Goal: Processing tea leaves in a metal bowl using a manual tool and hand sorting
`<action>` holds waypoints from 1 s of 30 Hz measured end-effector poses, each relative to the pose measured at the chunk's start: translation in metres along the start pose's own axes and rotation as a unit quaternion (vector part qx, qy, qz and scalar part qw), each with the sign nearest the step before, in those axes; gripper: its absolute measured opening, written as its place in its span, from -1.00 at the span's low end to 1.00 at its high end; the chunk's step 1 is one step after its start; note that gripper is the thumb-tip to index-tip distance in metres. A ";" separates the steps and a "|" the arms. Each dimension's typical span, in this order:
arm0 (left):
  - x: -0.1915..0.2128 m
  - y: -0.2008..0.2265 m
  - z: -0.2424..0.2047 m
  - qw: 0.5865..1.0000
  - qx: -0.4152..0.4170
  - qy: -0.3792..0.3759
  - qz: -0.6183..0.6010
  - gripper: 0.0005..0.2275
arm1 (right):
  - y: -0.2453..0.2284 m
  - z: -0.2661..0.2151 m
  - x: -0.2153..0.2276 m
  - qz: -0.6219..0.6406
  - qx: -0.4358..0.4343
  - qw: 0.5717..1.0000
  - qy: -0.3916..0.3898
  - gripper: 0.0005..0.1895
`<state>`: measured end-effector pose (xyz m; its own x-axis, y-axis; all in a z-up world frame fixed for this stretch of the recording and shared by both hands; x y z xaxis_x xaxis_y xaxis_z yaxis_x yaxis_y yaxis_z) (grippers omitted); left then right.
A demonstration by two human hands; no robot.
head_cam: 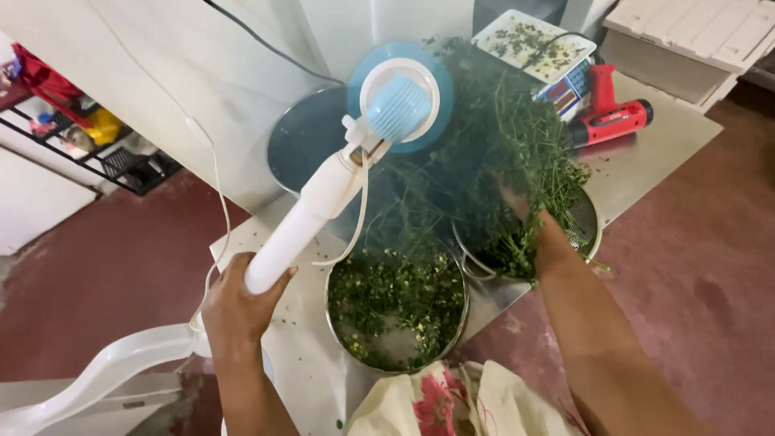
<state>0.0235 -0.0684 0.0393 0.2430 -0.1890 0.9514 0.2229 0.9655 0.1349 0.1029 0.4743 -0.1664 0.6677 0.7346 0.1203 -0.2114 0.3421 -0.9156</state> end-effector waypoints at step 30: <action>-0.009 0.008 -0.006 0.999 0.034 -0.007 0.022 -0.43 | 0.118 0.038 -0.036 0.099 0.285 0.953 -0.031 -0.45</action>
<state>0.0286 -0.0603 0.0302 0.2370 -0.1436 0.9608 0.1477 0.9828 0.1105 0.0265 0.5105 -0.2639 0.5343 0.8453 0.0047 -0.6942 0.4419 -0.5682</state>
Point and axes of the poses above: each hand's wrist, its own z-axis towards the middle knuckle, its own x-axis out of the back of the hand, y = z × x, the point moved 7 cm from there along z, towards the middle knuckle, and after that the axes turned 14 degrees about z, right-handed, at the moved point
